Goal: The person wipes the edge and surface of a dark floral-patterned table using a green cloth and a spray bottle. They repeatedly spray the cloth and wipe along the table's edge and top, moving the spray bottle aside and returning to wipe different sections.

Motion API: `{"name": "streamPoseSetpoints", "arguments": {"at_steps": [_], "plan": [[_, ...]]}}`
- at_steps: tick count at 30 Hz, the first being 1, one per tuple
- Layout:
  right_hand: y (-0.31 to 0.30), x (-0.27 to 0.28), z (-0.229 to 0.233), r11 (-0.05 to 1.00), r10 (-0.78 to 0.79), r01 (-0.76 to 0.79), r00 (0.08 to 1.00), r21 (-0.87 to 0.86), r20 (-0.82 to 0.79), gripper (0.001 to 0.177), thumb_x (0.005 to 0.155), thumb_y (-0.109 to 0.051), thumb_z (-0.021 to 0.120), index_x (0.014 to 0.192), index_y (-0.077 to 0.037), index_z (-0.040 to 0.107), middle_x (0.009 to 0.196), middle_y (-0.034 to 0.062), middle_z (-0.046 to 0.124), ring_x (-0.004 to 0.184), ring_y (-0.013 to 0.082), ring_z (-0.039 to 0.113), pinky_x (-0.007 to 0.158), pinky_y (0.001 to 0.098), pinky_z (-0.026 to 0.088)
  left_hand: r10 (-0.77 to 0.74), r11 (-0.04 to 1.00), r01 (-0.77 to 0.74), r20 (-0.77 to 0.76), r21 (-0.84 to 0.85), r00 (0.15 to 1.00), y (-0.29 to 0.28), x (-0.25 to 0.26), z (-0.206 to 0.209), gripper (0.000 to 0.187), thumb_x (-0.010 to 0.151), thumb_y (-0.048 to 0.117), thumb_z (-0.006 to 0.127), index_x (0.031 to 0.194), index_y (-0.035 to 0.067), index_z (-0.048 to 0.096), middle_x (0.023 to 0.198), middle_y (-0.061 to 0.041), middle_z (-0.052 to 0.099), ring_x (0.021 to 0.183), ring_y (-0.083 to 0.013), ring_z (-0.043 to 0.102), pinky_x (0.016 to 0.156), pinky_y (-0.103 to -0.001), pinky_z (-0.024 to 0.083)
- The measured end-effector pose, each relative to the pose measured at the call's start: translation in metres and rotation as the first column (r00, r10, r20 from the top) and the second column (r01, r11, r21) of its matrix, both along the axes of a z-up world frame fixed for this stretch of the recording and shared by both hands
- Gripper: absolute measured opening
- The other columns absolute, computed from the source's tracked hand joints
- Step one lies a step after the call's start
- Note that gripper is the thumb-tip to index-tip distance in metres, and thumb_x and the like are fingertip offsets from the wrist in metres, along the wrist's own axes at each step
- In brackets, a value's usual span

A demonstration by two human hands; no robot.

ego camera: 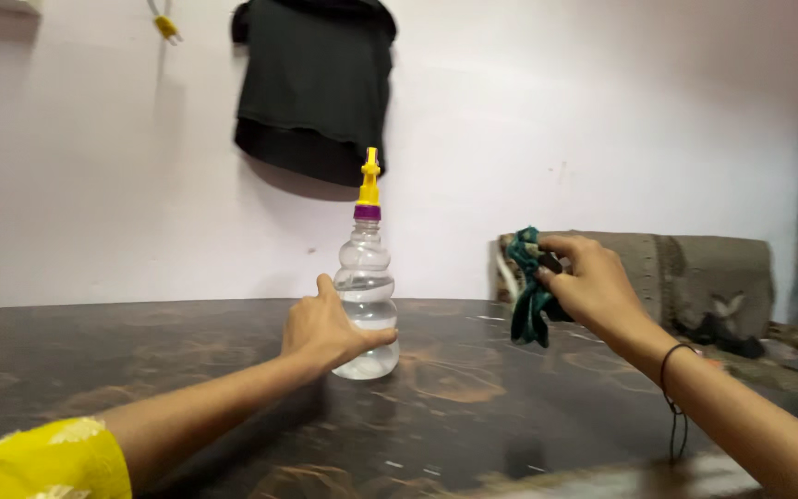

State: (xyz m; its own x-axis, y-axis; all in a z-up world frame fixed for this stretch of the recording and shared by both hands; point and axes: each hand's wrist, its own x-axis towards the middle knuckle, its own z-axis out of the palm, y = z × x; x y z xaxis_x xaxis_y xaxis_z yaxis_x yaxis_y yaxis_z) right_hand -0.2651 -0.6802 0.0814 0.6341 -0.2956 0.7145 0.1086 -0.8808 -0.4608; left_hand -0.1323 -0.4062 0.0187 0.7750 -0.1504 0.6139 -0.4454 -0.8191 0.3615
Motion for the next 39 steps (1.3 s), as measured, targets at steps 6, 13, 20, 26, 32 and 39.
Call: {"name": "streamPoseSetpoints", "arguments": {"at_steps": [6, 13, 20, 26, 32, 39], "plan": [[-0.095, -0.071, -0.022, 0.886, 0.238, -0.310, 0.942, 0.344, 0.236, 0.035, 0.096, -0.005, 0.057, 0.129, -0.008, 0.069, 0.106, 0.0101, 0.075, 0.082, 0.0157, 0.067, 0.077, 0.0312, 0.056, -0.055, 0.998, 0.057, 0.061, -0.037, 0.997, -0.101, -0.050, 0.001, 0.119, 0.053, 0.073, 0.082, 0.131, -0.009, 0.044, 0.104, -0.022, 0.069, 0.090, -0.0334, 0.075, 0.074, -0.039, 0.065], [-0.196, -0.174, -0.084, 0.760, 0.245, -0.458, 0.859, 0.461, 0.449, 0.031, 0.101, -0.007, 0.054, 0.129, -0.006, 0.066, 0.092, 0.0024, 0.068, 0.078, 0.0119, 0.062, 0.076, 0.0290, 0.055, -0.090, 0.987, 0.113, 0.195, -0.112, 0.977, -0.218, -0.150, -0.003, 0.125, 0.050, 0.080, 0.082, 0.129, -0.010, 0.047, 0.103, -0.020, 0.069, 0.091, -0.0311, 0.073, 0.075, -0.036, 0.062], [-0.301, -0.240, -0.186, 0.621, 0.057, -0.407, 0.875, 0.670, 0.480, 0.026, 0.098, -0.009, 0.054, 0.121, -0.008, 0.064, 0.089, 0.0022, 0.066, 0.074, 0.0149, 0.064, 0.066, 0.0346, 0.055, -0.304, 0.902, 0.377, 0.310, -0.210, 0.901, -0.371, -0.243, -0.028, 0.108, 0.053, 0.075, 0.083, 0.122, 0.000, 0.047, 0.096, -0.016, 0.069, 0.080, -0.0261, 0.074, 0.065, -0.034, 0.063], [-0.407, -0.266, -0.292, 0.667, 0.007, -0.274, 0.932, 0.692, 0.363, 0.022, 0.097, -0.006, 0.056, 0.117, -0.004, 0.065, 0.093, 0.0045, 0.067, 0.078, 0.0160, 0.062, 0.069, 0.0330, 0.050, -0.504, 0.793, 0.553, 0.236, -0.255, 0.831, -0.479, -0.302, -0.149, 0.105, 0.051, 0.065, 0.088, 0.122, 0.001, 0.044, 0.094, -0.020, 0.070, 0.081, -0.0312, 0.074, 0.070, -0.041, 0.062], [-0.475, -0.296, -0.431, 0.761, -0.141, 0.032, 0.983, 0.648, 0.117, 0.030, 0.088, -0.005, 0.064, 0.118, -0.001, 0.064, 0.099, 0.0074, 0.071, 0.089, 0.0185, 0.064, 0.079, 0.0343, 0.050, -0.570, 0.766, 0.498, -0.071, -0.407, 0.819, -0.530, -0.344, -0.317, 0.109, 0.049, 0.050, 0.096, 0.128, 0.004, 0.038, 0.100, -0.028, 0.071, 0.094, -0.0447, 0.071, 0.082, -0.049, 0.058], [-0.492, -0.336, -0.613, 0.802, -0.337, 0.460, 0.875, 0.380, -0.347, 0.040, 0.085, -0.015, 0.072, 0.124, -0.008, 0.065, 0.111, 0.0173, 0.073, 0.104, 0.0307, 0.071, 0.090, 0.0396, 0.053, -0.546, 0.801, 0.385, -0.297, -0.458, 0.783, -0.549, -0.365, -0.497, 0.097, 0.043, 0.038, 0.100, 0.116, 0.009, 0.043, 0.102, -0.022, 0.074, 0.096, -0.0421, 0.072, 0.085, -0.048, 0.058]]}}
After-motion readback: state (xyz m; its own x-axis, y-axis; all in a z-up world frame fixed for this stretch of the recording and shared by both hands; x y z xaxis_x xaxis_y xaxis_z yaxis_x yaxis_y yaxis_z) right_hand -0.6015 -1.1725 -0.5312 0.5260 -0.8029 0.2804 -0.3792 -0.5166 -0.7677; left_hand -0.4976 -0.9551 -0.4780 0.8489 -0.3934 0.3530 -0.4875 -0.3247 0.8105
